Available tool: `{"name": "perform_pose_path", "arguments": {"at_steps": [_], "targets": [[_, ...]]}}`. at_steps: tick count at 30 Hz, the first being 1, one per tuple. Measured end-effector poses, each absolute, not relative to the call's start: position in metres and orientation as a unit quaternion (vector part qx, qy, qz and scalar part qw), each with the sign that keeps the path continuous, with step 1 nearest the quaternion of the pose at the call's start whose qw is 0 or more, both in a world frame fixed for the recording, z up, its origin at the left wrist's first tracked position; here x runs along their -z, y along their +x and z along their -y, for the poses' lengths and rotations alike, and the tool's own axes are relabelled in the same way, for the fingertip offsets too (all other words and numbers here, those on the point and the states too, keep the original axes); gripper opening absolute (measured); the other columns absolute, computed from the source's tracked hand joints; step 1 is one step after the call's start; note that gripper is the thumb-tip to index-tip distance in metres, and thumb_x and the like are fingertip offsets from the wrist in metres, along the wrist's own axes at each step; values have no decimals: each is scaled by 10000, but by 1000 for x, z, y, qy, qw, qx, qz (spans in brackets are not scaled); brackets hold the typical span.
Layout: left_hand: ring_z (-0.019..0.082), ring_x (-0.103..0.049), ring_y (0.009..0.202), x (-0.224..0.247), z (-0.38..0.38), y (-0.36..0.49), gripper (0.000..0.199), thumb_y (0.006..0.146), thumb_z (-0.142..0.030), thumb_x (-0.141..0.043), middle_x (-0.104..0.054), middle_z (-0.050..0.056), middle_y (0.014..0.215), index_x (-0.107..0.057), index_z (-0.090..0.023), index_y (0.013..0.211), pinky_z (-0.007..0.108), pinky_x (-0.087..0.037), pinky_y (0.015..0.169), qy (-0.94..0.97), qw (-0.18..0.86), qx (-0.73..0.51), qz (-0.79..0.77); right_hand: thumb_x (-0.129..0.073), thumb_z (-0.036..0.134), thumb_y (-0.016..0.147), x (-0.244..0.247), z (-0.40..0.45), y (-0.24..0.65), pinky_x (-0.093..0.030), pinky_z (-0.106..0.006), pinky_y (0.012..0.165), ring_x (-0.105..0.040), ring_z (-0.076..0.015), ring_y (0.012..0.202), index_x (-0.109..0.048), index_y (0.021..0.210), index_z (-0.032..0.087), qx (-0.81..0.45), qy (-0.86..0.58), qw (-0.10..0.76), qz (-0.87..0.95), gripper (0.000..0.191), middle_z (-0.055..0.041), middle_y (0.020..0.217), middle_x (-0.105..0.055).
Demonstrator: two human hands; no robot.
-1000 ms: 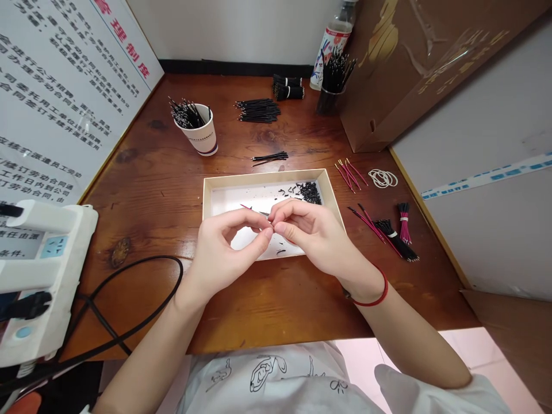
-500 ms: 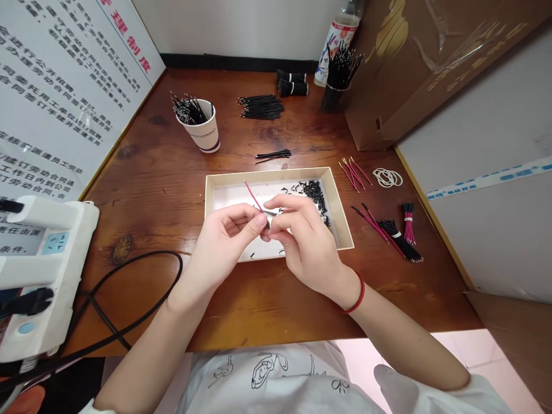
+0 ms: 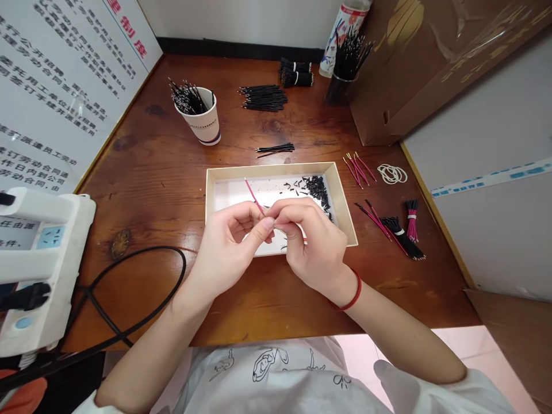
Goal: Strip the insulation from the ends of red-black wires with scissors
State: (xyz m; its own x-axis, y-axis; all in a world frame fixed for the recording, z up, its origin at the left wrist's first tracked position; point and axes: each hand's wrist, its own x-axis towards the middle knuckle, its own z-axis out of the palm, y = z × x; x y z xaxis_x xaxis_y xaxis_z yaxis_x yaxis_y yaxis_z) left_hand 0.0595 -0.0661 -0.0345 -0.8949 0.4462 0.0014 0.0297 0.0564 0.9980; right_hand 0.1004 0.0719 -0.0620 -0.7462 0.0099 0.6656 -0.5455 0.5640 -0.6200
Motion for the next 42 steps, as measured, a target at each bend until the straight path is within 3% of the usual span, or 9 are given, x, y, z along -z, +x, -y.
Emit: {"name": "perform_pose_path", "arguments": {"at_steps": [3, 7, 13, 17, 21, 24, 26, 37, 42], "targets": [[127, -628, 617, 35, 65, 58, 209, 853, -254, -665, -605, -9, 615, -623, -167, 668, 232, -540, 606, 167, 156, -667, -709, -516, 89, 958, 59, -76, 99, -535, -288, 741, -666, -142, 868, -541, 881, 228, -467, 155, 299, 818, 160, -16, 912, -710], [119, -675, 659, 34, 65, 57, 165, 849, -205, -660, -663, -8, 665, -658, -162, 689, 212, -562, 663, 122, 155, -675, -711, -562, 152, 949, 53, -96, 94, -545, -286, 749, -678, -152, 880, -601, 902, 214, -517, 128, 213, 819, 87, -23, 947, -720], [127, -729, 703, 38, 67, 54, 36, 823, -184, -703, -741, -10, 725, -697, -172, 790, 191, -568, 653, 67, 78, -695, -712, -681, 122, 838, 57, -124, 81, -462, -324, 653, -629, -213, 746, -631, 837, 142, -219, 20, -43, 975, 54, -87, 877, -681], [145, -747, 813, 38, 68, 52, 70, 830, -158, -697, -780, 13, 828, -688, -172, 762, 209, -586, 740, 64, 67, -712, -696, -672, 153, 849, 61, -124, 76, -452, -342, 664, -632, -245, 779, -566, 812, 146, -192, 5, -101, 976, 112, -113, 883, -664], [137, -745, 798, 39, 69, 50, 55, 820, -148, -714, -783, 6, 832, -708, -177, 773, 206, -591, 730, 57, 84, -733, -673, -561, 173, 908, 56, -118, 79, -497, -348, 718, -643, -212, 818, -485, 912, 193, -407, -51, -24, 912, 79, -77, 906, -660], [118, -738, 746, 43, 67, 51, 66, 789, -130, -744, -774, -20, 779, -731, -195, 787, 180, -589, 693, 59, 100, -745, -656, -675, 268, 852, 47, -107, 87, -530, -297, 687, -637, -158, 769, -449, 913, 236, -616, -67, 37, 784, 236, -6, 838, -631], [108, -736, 731, 45, 65, 53, 86, 768, -126, -762, -770, -35, 759, -748, -211, 775, 169, -592, 699, 62, 115, -750, -648, -769, 327, 782, 43, -97, 93, -548, -292, 695, -641, -149, 756, -451, 875, 243, -684, -70, 35, 725, 342, 15, 800, -626], [141, -724, 709, 44, 66, 52, 96, 713, -173, -794, -770, 26, 762, -782, -179, 808, 235, -598, 739, 24, 218, -765, -606, -818, 232, 730, 45, -91, 94, -574, -290, 696, -697, -146, 738, -459, 797, 231, -733, -43, 35, 678, 365, 18, 799, -694], [109, -689, 625, 45, 61, 56, 153, 626, -141, -817, -722, -8, 681, -706, -165, 729, 176, -556, 618, -13, 172, -770, -614, -727, 40, 721, 43, -90, 98, -573, -293, 740, -697, -158, 861, -484, 820, 232, -651, 43, 134, 746, 325, 3, 901, -686]]}}
